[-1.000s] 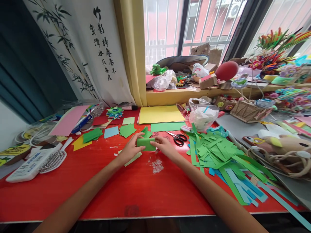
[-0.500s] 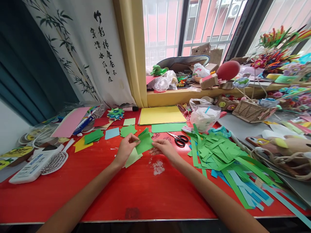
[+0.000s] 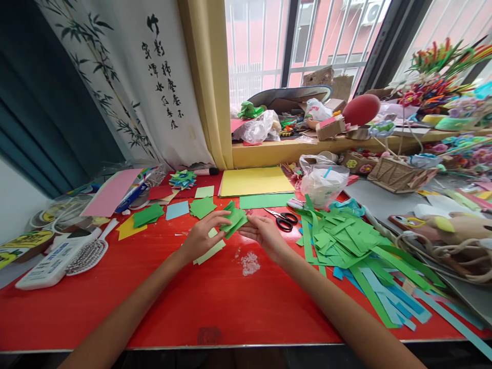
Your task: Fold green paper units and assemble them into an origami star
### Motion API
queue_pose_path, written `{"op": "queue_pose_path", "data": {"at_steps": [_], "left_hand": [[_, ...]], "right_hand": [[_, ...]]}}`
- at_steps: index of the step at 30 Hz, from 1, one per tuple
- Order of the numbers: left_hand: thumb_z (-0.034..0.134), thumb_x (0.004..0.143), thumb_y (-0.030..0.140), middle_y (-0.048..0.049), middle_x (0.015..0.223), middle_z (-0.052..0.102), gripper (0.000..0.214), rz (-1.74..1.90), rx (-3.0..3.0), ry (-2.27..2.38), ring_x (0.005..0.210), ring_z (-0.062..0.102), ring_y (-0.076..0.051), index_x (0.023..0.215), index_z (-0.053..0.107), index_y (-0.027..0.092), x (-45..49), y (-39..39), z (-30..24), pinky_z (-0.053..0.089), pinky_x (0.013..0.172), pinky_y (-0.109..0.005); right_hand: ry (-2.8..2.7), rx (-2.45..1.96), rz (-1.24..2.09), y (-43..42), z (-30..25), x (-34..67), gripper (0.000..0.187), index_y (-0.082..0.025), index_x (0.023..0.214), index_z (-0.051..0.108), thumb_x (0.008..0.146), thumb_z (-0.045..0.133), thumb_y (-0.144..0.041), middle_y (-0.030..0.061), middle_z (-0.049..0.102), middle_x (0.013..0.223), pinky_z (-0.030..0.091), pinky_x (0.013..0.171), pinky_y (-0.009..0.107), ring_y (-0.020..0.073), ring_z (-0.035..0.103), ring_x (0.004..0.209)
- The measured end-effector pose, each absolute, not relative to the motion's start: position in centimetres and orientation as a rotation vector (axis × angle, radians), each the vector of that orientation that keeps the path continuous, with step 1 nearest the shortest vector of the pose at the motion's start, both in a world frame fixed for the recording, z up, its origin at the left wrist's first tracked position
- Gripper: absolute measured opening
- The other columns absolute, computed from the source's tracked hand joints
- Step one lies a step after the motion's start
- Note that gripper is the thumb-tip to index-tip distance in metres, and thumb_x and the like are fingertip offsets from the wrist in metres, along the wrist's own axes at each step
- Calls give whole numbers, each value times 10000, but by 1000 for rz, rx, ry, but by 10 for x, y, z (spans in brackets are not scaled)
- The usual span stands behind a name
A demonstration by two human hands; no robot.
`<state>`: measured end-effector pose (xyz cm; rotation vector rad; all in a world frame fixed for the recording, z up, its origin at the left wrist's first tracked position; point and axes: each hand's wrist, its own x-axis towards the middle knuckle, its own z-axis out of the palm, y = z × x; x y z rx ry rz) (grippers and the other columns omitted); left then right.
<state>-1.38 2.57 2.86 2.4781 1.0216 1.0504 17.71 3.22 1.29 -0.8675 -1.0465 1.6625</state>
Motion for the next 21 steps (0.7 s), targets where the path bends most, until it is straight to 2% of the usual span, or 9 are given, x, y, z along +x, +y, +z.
{"op": "queue_pose_path", "data": {"at_steps": [2,6,11,13,17,21], "left_hand": [[456,792,139,-61,1175,503,194,1056,2468,1010,1096,471,-172,953,541,205,-13,26,28,395,918,-341],[488,798,197,-64,1202,463,235,1012,2460,939,1097,459,-171,1028,535,215,-10,22,29,416,895,-315],[519,788,252,-75,1206,438,263,921,2426,931,1110,433,-199,1048,551,232,-6,17,34,403,901,-344],[484,809,256,-66,1133,483,194,946,2366,966,1035,475,-182,972,583,225,-4,15,36,417,864,-323],[456,822,316,-37,929,554,187,1114,2077,1170,738,520,-122,917,569,202,-2,16,39,443,680,-259],[513,772,398,-26,854,579,267,1127,1790,1242,703,508,-122,928,551,185,0,18,37,422,602,-231]], "right_hand": [[-1039,-849,1645,30,16,176,255,-154,891,615,810,497,-366,105,658,917,488,821,331,192,631,847],[-1064,-797,1604,26,20,174,242,-160,868,629,788,536,-369,95,659,899,498,784,317,191,636,818],[-1171,-824,1474,23,22,173,251,-168,881,638,744,579,-370,60,662,825,505,730,320,180,636,760],[-1208,-868,1429,22,22,173,262,-164,873,641,741,574,-380,48,659,799,506,711,316,166,633,718],[-1271,-936,1354,19,22,171,235,-162,859,645,747,563,-352,24,645,750,504,692,286,135,612,678],[-1360,-957,1295,17,22,168,229,-171,854,651,757,543,-348,12,627,739,503,687,279,129,591,694]]}}
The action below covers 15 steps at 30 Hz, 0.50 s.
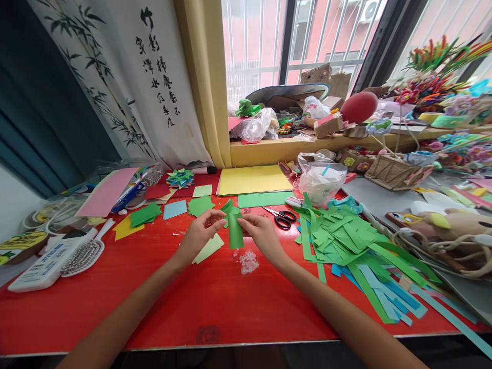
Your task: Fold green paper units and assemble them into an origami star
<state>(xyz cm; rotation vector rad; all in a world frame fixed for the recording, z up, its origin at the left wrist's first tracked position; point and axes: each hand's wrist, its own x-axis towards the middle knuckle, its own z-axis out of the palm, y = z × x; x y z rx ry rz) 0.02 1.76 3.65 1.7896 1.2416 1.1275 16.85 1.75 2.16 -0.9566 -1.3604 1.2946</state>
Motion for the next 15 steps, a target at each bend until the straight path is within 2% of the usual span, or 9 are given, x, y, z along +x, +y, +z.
{"op": "queue_pose_path", "data": {"at_steps": [9,15], "left_hand": [[549,731,386,-9,759,548,249,1039,1658,1178,600,457,-92,838,563,161,3,15,35,374,498,-199],[547,733,354,1,728,536,207,1054,1624,1148,579,442,-83,804,556,160,3,16,32,370,511,-201]], "right_hand": [[-1434,-986,1246,16,22,167,218,-164,817,642,758,544,-349,13,607,729,492,674,277,135,569,694],[-1449,-994,1243,17,19,167,225,-154,789,623,769,528,-357,18,600,725,490,670,284,139,567,687]]}}
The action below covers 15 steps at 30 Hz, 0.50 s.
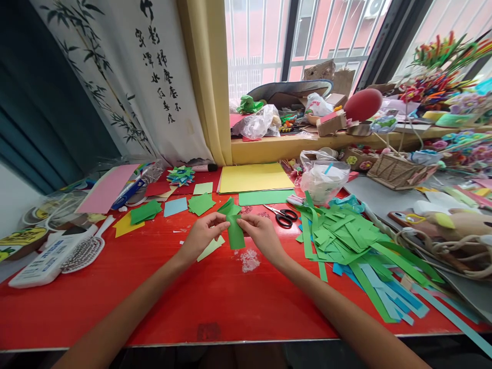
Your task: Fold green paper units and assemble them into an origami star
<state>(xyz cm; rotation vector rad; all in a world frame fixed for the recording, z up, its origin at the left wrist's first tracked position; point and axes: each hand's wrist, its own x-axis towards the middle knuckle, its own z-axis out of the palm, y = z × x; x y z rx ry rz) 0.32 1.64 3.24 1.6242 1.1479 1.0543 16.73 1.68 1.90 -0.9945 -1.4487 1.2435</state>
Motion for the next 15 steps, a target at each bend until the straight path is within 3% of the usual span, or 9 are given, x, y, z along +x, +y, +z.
{"op": "queue_pose_path", "data": {"at_steps": [9,15], "left_hand": [[535,739,323,29,641,478,162,1059,1635,1140,544,402,-71,732,523,161,2,18,31,343,520,-200],[521,742,340,29,606,469,184,1008,1696,1187,545,409,-83,693,509,163,0,19,28,336,510,-205]], "right_hand": [[-1478,-1032,1219,15,23,165,219,-148,730,603,766,526,-349,-7,542,654,474,619,240,110,527,633],[-1622,-1015,1151,13,23,166,183,-166,795,583,792,500,-330,-1,563,708,445,605,228,117,526,668]]}}
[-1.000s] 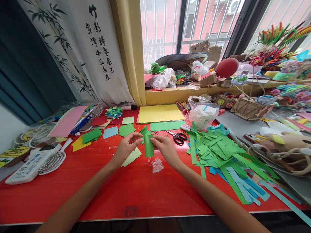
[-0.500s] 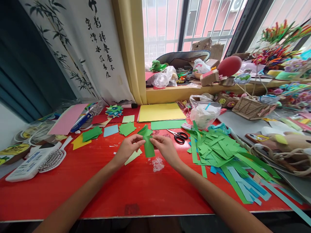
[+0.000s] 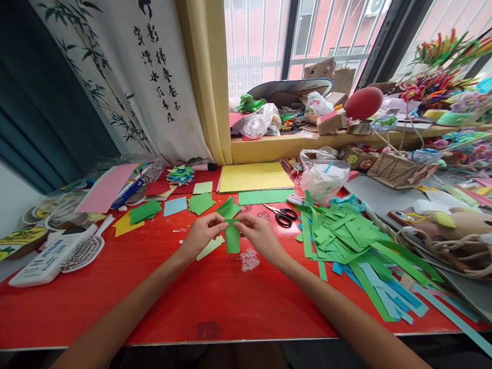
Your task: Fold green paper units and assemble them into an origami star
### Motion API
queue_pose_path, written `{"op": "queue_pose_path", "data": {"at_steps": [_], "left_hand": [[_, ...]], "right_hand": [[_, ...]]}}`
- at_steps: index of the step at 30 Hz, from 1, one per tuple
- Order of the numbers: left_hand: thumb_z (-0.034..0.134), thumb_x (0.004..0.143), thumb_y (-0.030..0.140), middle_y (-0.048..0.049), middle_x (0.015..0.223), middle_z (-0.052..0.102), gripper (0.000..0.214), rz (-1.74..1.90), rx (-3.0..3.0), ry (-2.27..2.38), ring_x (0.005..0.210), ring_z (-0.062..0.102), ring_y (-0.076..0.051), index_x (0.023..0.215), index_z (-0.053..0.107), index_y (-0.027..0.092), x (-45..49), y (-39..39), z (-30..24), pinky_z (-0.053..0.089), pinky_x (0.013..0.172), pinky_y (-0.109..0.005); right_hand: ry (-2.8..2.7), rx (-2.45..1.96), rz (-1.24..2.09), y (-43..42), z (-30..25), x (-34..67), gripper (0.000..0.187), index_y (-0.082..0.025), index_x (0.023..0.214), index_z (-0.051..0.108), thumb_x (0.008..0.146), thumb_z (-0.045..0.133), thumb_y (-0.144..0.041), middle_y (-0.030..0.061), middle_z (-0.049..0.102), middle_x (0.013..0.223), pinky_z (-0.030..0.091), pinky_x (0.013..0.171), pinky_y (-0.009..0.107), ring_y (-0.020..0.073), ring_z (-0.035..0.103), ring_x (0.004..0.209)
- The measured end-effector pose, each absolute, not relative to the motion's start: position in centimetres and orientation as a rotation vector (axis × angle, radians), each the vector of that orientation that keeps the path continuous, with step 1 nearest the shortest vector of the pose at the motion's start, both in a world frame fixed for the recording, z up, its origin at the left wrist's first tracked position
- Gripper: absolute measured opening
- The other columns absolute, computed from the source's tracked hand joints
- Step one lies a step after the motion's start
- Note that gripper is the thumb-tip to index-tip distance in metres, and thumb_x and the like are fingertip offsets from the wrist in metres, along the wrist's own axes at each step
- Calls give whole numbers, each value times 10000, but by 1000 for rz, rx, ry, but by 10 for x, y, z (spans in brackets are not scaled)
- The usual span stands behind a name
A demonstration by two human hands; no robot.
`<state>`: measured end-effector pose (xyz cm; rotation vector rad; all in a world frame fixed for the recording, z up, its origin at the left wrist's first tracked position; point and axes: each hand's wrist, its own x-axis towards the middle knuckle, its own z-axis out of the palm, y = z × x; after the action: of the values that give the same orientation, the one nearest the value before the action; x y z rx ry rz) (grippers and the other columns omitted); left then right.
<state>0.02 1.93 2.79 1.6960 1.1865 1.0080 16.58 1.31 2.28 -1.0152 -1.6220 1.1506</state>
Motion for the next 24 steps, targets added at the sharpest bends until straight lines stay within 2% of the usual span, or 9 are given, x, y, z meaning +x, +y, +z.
{"op": "queue_pose_path", "data": {"at_steps": [4,10,24], "left_hand": [[507,752,370,29,605,470,221,936,1771,1177,560,414,-88,680,511,162,1,16,28,320,503,-202],[499,760,376,25,635,509,231,888,1775,1144,587,437,-91,714,549,156,5,14,22,325,536,-201],[506,730,368,21,643,531,223,871,1725,1201,608,471,-107,659,527,158,8,16,18,356,579,-224]], "right_hand": [[-1763,-1019,946,11,22,164,145,-186,844,559,816,481,-305,9,588,821,410,628,233,121,521,721],[-1848,-1146,772,10,20,165,196,-177,679,501,820,474,-310,-14,542,647,329,516,224,110,460,587],[-1557,-1113,859,33,11,180,255,-168,683,496,800,465,-393,-12,486,624,340,522,225,109,426,567]]}}
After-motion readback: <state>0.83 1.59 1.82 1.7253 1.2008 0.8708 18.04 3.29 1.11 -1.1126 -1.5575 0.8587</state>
